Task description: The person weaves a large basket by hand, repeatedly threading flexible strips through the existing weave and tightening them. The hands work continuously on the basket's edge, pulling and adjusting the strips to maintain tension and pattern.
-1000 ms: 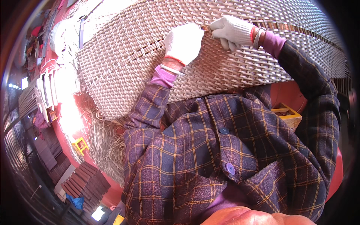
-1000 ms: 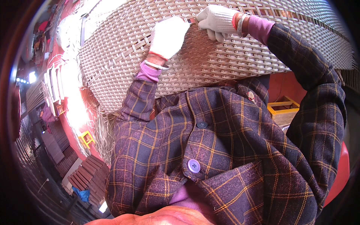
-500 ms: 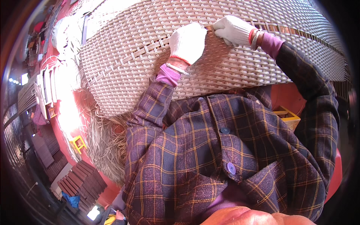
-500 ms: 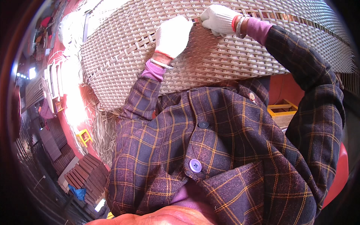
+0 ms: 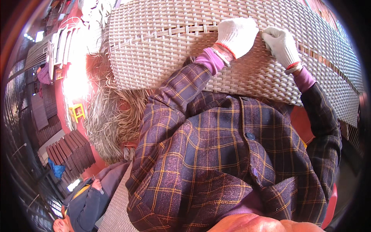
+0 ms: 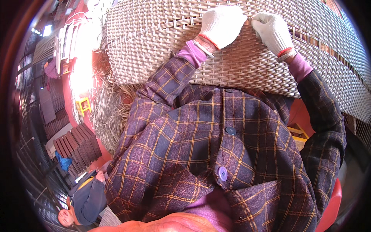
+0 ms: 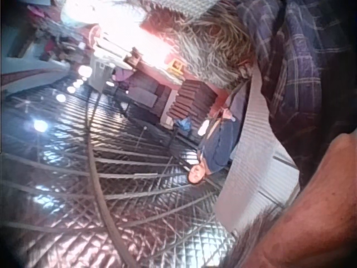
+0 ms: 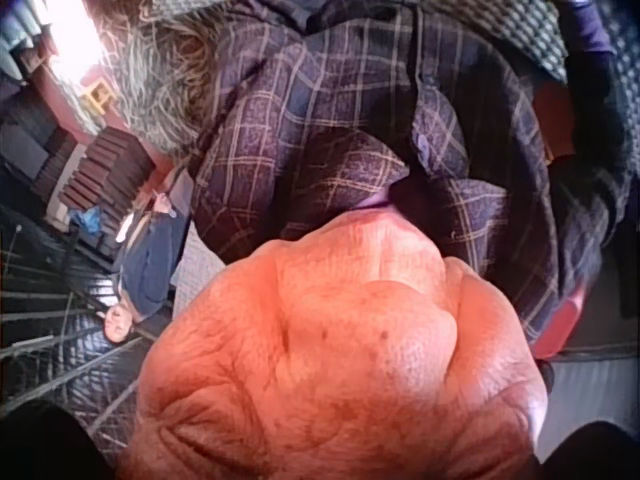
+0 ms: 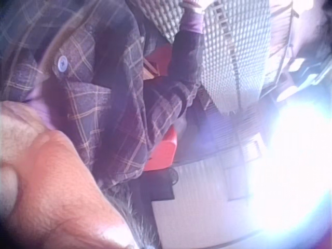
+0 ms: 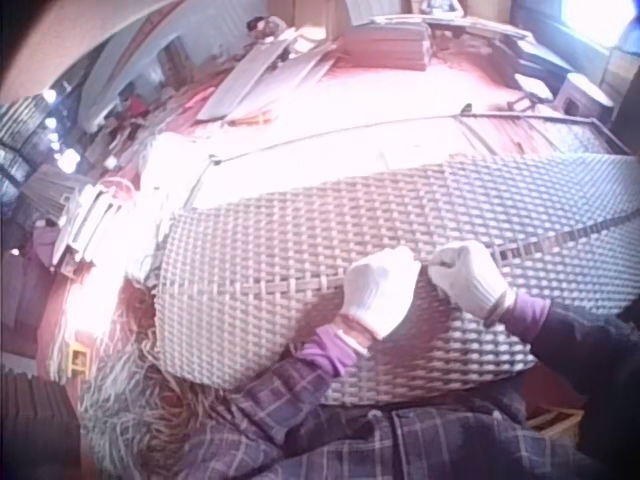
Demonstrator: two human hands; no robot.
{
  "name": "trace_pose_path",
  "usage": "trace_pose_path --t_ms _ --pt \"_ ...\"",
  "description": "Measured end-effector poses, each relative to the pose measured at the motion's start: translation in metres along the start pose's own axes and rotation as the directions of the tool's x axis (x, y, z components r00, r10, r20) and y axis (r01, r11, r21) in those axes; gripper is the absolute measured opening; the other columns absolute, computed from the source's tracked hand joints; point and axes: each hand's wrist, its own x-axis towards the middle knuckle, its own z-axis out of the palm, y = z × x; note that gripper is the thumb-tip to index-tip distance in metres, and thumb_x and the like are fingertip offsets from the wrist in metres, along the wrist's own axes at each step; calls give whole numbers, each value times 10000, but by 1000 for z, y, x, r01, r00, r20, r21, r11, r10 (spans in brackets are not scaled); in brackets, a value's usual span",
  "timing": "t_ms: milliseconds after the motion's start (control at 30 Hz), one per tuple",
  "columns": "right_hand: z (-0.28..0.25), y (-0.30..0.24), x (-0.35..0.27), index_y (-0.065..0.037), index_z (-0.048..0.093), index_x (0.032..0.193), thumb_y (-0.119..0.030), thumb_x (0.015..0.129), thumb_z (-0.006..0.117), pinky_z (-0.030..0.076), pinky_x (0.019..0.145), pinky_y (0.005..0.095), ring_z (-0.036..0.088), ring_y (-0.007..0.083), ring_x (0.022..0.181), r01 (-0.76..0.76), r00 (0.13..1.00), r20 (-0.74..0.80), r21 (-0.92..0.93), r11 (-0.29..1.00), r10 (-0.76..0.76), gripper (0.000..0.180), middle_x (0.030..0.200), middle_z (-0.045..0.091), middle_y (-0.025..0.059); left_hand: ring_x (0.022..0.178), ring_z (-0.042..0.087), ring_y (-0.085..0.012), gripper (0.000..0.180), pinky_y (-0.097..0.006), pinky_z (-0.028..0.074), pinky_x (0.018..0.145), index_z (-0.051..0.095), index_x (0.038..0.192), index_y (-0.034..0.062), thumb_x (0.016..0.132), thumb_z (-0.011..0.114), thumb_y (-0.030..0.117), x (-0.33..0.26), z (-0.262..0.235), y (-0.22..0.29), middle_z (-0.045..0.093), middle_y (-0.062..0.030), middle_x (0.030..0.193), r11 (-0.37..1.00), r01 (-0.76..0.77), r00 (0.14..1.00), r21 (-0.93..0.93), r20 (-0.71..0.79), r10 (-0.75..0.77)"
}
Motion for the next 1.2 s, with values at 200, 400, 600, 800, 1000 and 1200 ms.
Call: trace_pose_path --t_ms 200,400,600,800,1000,1200 --pt "-3 8 12 -20 718 969 -266 1051 611 537 701 392 648 304 652 245 954 -67 -379 892 -291 281 753 651 175 775 727 -262 114 -419 569 616 771 873 147 886 725 250 -9 -18 -4 722 -52 800 998 -30 999 53 -16 31" --pt "-26 -5 -1 -26 758 1066 -229 1063 598 519 671 342 620 180 640 172 971 -120 -247 954 -207 258 743 660 129 758 713 -261 137 -406 575 668 773 898 148 926 730 275 -18 -27 0 728 -36 816 999 45 999 -15 0 -45" --pt "-56 -1 -19 -26 773 1059 -241 1069 635 403 572 258 466 43 592 -67 989 -141 -91 994 54 255 684 577 -23 812 722 -268 137 -412 588 723 779 937 160 961 721 282 -18 -31 3 745 -30 869 994 34 999 -103 10 -33" --pt "-56 0 -7 -14 756 1107 -259 1091 590 436 557 250 526 53 588 -119 991 58 37 992 117 296 718 603 -14 802 731 -276 146 -420 592 694 796 952 160 941 735 292 -4 -27 9 754 -45 874 995 76 997 -70 5 -76" --pt "-57 -7 3 -9 750 1114 -256 1061 606 513 719 349 628 173 721 206 976 126 -298 932 -176 291 803 665 128 862 747 -278 145 -419 607 748 822 1013 165 933 756 265 -8 -28 8 792 -46 962 993 93 996 -67 16 -92" --pt "-124 52 -33 -7 763 1178 -235 1061 627 483 696 312 589 132 705 -76 991 -131 -358 931 30 290 859 696 89 935 765 -218 117 -404 621 817 829 1037 168 941 780 212 -46 -33 3 816 -30 1033 982 40 992 -187 -109 -61"
